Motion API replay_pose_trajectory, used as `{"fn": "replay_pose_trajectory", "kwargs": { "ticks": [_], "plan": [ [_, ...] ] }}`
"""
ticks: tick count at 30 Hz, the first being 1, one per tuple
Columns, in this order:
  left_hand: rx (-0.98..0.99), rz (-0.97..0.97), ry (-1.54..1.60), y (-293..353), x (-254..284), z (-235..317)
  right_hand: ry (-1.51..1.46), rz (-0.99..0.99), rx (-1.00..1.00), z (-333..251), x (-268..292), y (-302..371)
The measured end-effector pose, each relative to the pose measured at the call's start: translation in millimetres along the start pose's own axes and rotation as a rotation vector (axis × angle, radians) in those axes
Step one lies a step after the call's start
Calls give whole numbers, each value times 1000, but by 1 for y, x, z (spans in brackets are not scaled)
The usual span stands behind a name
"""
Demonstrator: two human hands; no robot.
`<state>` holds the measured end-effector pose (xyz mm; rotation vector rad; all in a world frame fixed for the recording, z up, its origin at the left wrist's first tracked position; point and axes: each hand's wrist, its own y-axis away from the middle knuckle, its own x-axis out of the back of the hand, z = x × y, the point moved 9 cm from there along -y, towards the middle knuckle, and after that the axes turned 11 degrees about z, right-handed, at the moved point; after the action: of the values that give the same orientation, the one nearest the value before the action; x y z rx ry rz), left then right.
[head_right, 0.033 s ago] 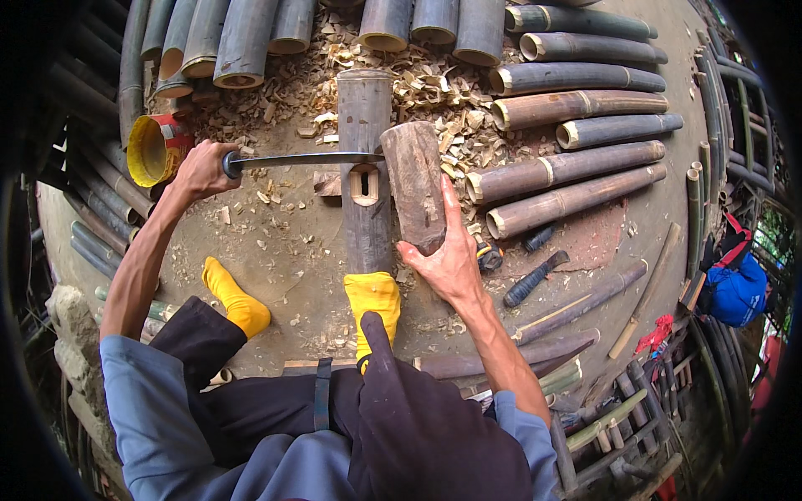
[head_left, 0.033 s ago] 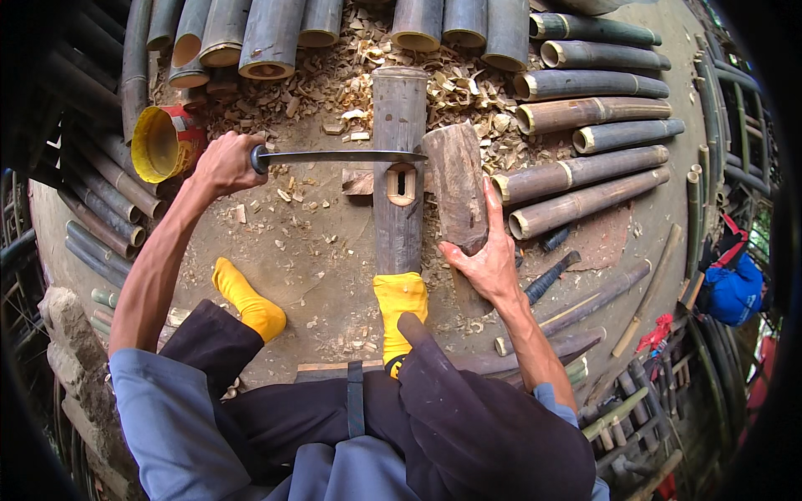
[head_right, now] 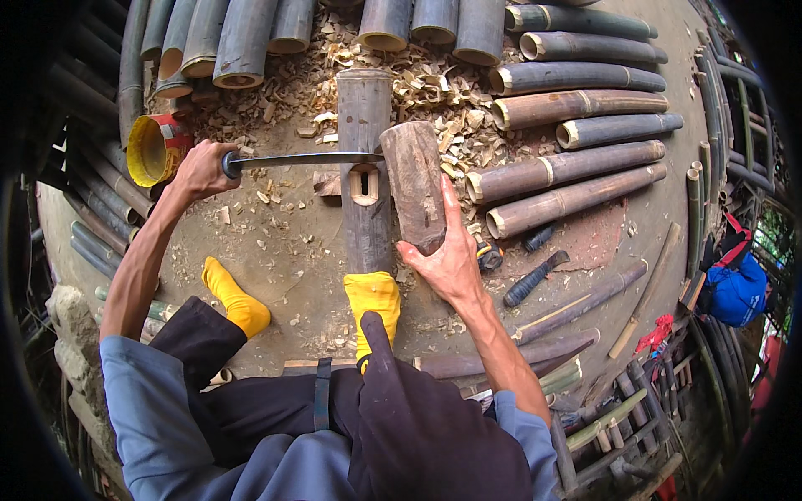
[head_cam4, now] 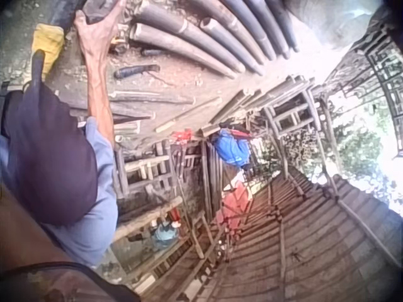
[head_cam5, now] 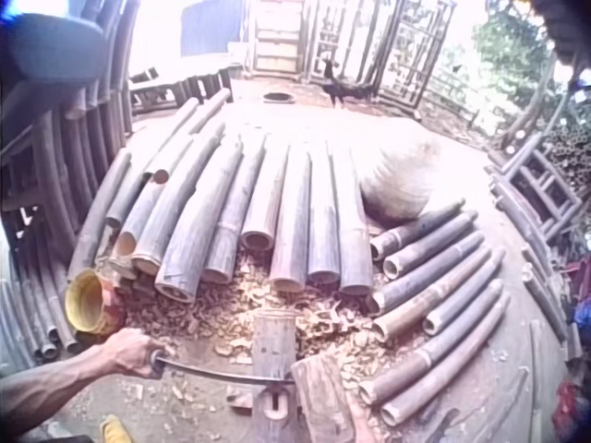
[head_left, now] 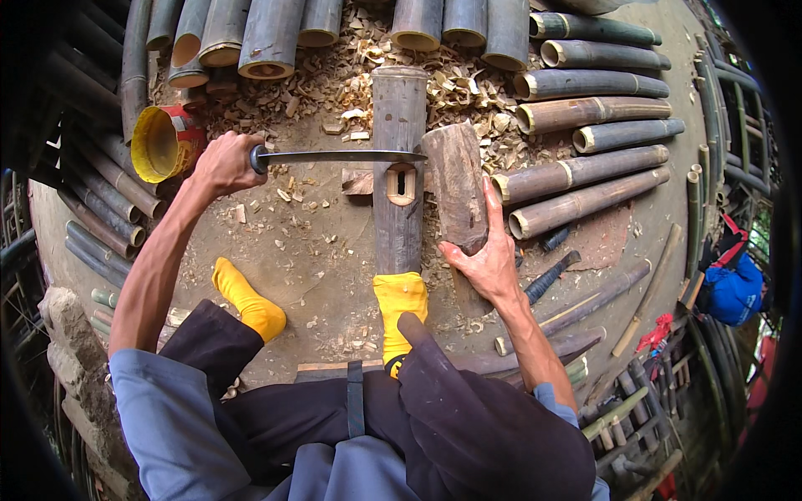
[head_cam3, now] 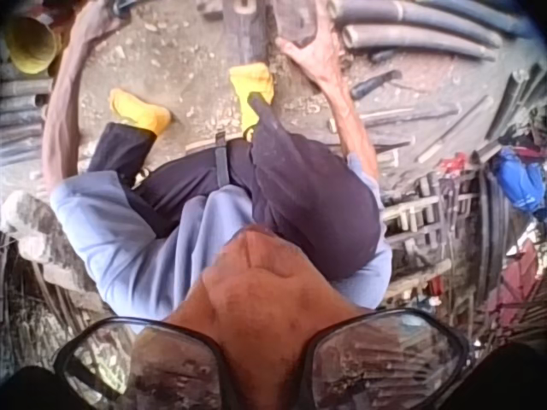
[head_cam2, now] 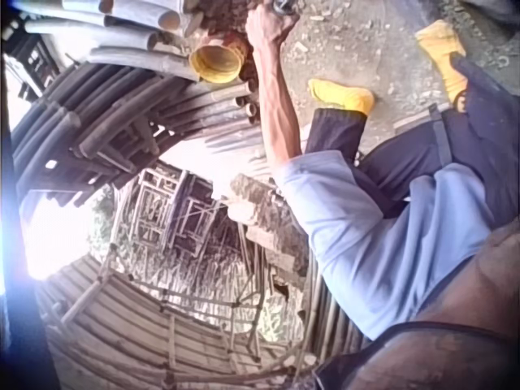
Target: The person carves a hole into a bamboo stalk using a knife and a wooden mallet, then smooths the edges of the hole with the knife and clears debris from the opening.
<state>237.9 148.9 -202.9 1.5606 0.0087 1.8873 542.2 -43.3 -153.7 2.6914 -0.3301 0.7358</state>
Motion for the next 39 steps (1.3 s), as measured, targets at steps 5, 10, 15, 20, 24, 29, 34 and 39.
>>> {"fn": "replay_pose_trajectory", "kwargs": {
  "ticks": [5, 10, 15, 20, 24, 29, 34, 39],
  "plan": [
    [-8, 29, 33, 1, 2, 3, 30, 22, 59, -1, 1, 0],
    [7, 14, -2, 2, 1, 2, 0, 6, 34, 0, 0, 1],
    [18, 19, -7, 3, 3, 4, 29, 3, 40, -5, 4, 0],
    [66, 79, -79, 11, 3, -2, 11, 23, 228, -37, 13, -4],
    [87, 56, -110, 8, 3, 3, -411, 88, 286, -62, 12, -16],
    [7, 41, -121, 0, 5, 12, 126, -332, 178, -64, -6, -53],
    [40, -21, -109, 7, -1, 2, -351, -16, 546, -155, 33, -64],
    [26, 12, -113, 0, -2, 7, 143, -324, 236, -61, -30, -56]
  ]
}}
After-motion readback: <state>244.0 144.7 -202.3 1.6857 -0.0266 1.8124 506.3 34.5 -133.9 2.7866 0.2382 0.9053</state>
